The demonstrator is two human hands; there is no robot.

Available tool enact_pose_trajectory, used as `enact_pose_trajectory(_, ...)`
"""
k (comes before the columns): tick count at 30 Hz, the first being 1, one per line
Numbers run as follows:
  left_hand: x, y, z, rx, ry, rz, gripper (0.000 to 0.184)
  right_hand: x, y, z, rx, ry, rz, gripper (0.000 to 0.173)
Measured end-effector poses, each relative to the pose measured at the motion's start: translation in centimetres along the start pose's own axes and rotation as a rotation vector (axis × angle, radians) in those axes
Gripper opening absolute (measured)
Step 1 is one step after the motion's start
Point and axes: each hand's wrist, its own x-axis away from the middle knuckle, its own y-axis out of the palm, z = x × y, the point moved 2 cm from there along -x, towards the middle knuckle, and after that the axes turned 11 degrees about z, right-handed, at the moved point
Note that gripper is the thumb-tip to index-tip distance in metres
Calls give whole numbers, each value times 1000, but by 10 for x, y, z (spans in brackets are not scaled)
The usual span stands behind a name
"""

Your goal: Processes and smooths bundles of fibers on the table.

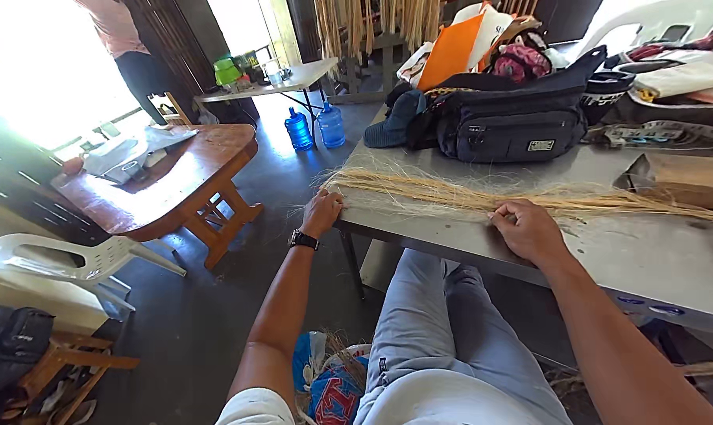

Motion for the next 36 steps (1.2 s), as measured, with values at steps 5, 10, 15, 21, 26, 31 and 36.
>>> enact_pose_trajectory(5,3,-5,0,46,-38,2,16,1,-1,-2,3,-5,2,26)
enact_pose_trajectory(10,18,-24,3,184,-65,57,14,1,0,-1,20,-18,-5,25)
enact_pose_trajectory(15,20,-27,-5,160,-46,120,13,1,0,-2,21,10,-13,25)
enact_pose_trajectory(21,6,-18,-29,53,-61,184,16,0,1,0,19,28,-16,23)
enact_pose_trajectory(26,5,-27,-13,14,-141,347,33,1,0,-1,29,35,-17,24)
enact_pose_trajectory(31,-2,-31,9,43,-66,601,35,3,-6,-10,23,46,-17,22)
enact_pose_trajectory(36,-14,-17,18,22,95,529,36,4,-5,-10,22,18,7,22)
